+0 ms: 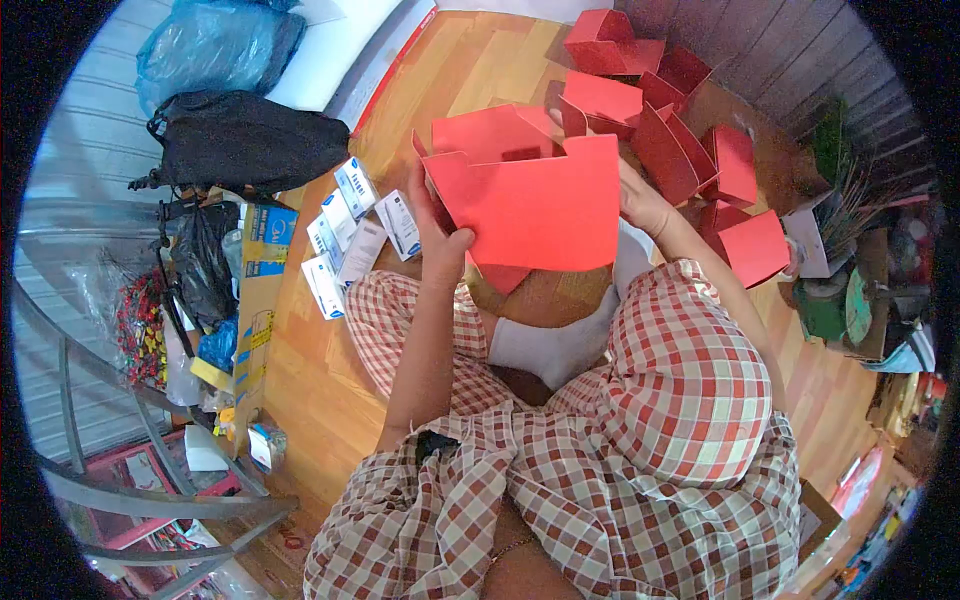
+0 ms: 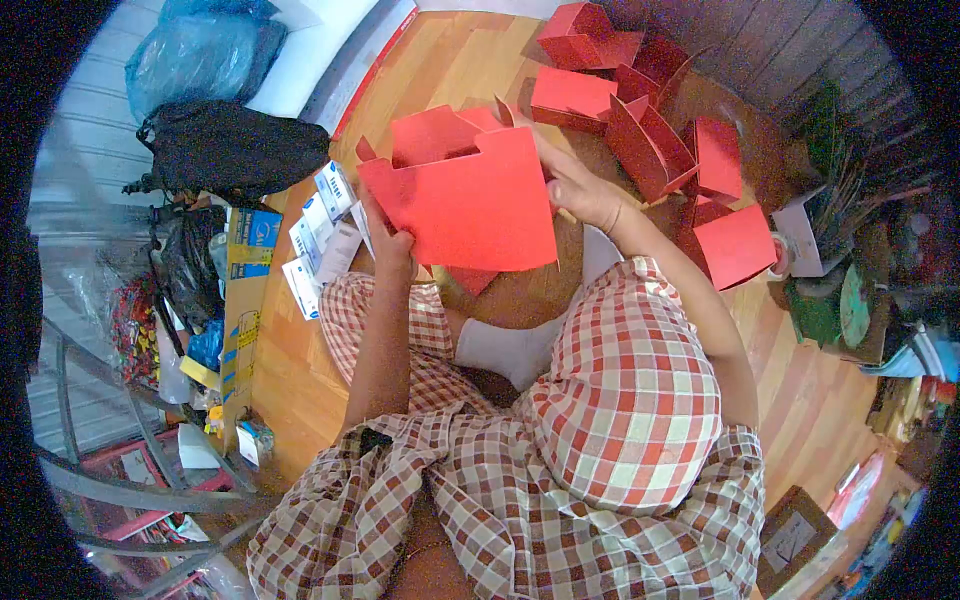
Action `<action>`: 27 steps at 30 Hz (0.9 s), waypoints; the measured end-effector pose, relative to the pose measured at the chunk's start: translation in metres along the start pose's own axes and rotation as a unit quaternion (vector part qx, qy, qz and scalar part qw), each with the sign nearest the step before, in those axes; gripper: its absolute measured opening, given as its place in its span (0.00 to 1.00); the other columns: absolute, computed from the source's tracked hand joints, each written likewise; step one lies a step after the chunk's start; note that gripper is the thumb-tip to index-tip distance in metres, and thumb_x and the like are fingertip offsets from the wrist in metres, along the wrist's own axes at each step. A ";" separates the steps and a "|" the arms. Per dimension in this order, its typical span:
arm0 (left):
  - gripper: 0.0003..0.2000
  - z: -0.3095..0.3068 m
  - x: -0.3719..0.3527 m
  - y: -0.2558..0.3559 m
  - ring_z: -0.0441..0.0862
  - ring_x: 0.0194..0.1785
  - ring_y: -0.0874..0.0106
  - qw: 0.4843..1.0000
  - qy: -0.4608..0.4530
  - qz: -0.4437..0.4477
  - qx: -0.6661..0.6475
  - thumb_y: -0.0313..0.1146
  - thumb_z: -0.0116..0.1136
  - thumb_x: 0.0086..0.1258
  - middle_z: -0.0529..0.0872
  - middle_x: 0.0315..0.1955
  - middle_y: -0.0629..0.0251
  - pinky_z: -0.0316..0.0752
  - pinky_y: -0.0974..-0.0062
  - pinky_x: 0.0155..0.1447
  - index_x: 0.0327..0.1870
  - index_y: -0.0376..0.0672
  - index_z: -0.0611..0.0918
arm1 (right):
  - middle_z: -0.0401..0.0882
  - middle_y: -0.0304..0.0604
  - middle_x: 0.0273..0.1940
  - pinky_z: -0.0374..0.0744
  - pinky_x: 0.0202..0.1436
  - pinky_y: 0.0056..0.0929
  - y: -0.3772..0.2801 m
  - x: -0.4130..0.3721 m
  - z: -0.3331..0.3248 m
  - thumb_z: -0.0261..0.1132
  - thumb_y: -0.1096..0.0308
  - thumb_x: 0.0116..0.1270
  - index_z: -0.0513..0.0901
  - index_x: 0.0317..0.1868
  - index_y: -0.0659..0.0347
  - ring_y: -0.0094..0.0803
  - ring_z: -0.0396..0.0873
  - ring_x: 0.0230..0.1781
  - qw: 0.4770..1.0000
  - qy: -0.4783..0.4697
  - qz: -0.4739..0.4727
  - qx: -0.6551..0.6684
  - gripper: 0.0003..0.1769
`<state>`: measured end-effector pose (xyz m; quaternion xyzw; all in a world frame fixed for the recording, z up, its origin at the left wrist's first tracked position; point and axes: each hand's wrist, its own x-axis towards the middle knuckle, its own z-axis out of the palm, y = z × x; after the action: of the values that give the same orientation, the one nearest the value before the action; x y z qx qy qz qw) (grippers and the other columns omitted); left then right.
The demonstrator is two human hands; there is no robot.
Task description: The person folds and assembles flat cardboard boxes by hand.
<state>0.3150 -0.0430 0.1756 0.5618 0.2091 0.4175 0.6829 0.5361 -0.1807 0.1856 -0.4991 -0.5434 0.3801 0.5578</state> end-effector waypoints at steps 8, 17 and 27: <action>0.61 0.006 0.001 0.015 0.68 0.63 0.64 0.991 -0.046 0.090 0.090 0.55 0.75 0.41 0.62 0.63 0.56 0.65 0.65 0.65 0.73 0.41 0.46 | 0.45 0.45 0.73 0.45 0.73 0.37 -0.036 -0.008 0.004 0.55 0.26 0.52 0.48 0.73 0.64 0.35 0.44 0.74 0.989 0.007 0.056 0.137 0.61; 0.56 -0.002 -0.002 0.019 0.55 0.69 0.57 0.944 -0.070 0.220 0.237 0.62 0.71 0.42 0.57 0.65 0.50 0.56 0.56 0.68 0.71 0.39 0.57 | 0.44 0.48 0.73 0.45 0.73 0.38 -0.042 -0.017 0.003 0.59 0.20 0.40 0.46 0.72 0.69 0.34 0.44 0.74 0.994 0.070 0.057 0.065 0.72; 0.45 0.008 -0.012 0.046 0.55 0.68 0.49 0.906 -0.107 0.282 0.297 0.62 0.70 0.40 0.53 0.66 0.45 0.54 0.53 0.68 0.61 0.47 0.74 | 0.51 0.49 0.71 0.50 0.72 0.37 -0.038 -0.010 -0.004 0.58 0.18 0.39 0.48 0.71 0.70 0.38 0.51 0.72 0.994 0.071 0.067 0.045 0.73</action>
<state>0.2991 -0.0560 0.2187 0.8153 0.0818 0.4488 0.3566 0.5343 -0.1989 0.2208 -0.5348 -0.4497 0.4045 0.5900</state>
